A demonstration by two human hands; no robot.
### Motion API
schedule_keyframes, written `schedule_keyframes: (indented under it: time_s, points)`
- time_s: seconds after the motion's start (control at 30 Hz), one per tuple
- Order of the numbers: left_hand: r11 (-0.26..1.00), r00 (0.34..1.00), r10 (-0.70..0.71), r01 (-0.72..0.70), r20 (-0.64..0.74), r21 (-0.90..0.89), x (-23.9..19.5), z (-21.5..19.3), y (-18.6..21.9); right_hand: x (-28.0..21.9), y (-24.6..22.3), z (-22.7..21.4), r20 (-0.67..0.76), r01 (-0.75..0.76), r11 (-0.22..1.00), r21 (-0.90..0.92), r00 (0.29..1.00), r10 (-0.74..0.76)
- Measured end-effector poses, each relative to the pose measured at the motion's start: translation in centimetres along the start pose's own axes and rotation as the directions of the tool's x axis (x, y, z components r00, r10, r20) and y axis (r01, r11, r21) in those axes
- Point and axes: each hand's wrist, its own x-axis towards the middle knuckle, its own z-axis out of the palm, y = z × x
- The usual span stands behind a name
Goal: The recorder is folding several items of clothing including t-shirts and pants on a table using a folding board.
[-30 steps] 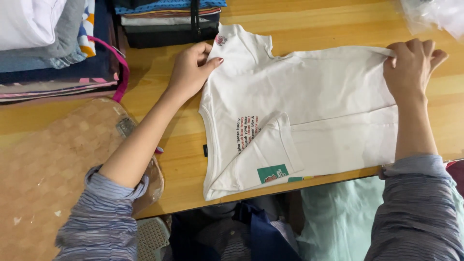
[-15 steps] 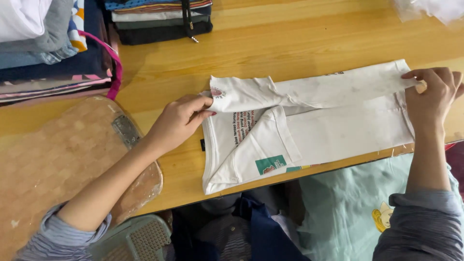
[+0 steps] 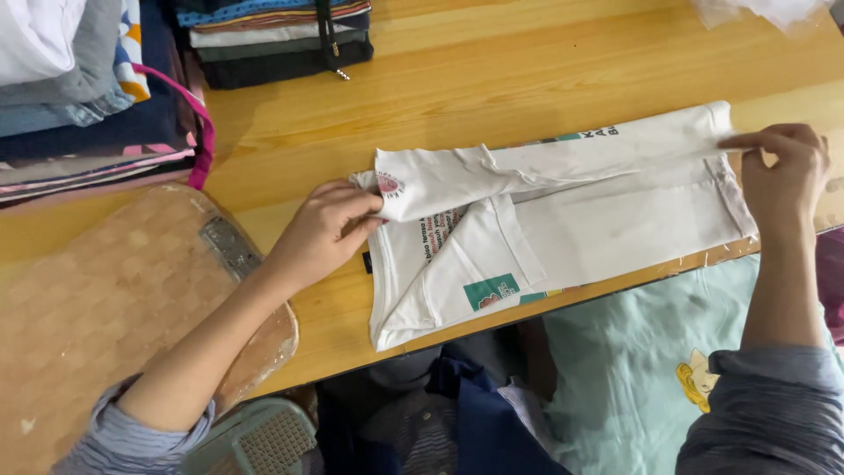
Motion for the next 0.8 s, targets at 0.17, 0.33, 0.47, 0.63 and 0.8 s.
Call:
schedule_keyframes:
  time_s: [0.17,0.33,0.47,0.63,0.8]
  points:
    - [0.947,0.958,0.276,-0.284,0.077,0.146,-0.3,0.2,-1.0,-0.6,0.2,3.5,-0.024,0.272,0.937,-0.22,0.958,-0.285]
    - [0.898,0.928,0.359,-0.372,0.098,0.235,-0.5,0.2,-0.9,-3.3,-16.8,6.5,0.143,0.205,0.933,0.296,0.956,-0.255]
    - [0.899,0.93,0.346,-0.366,0.123,0.242,-0.4,0.0,-0.5,-5.5,-22.9,9.8,0.193,0.459,0.848,0.264,0.836,-0.513]
    - [0.894,0.926,0.346,-0.375,0.153,0.245,-0.3,-0.4,0.0,-6.2,-25.5,9.3,0.239,0.473,0.831,0.292,0.805,-0.542]
    - [0.899,0.953,0.287,-0.302,0.094,0.317,-0.5,0.3,-0.8,-8.0,-23.5,5.3,0.187,0.57,0.61,0.551,0.628,-0.756]
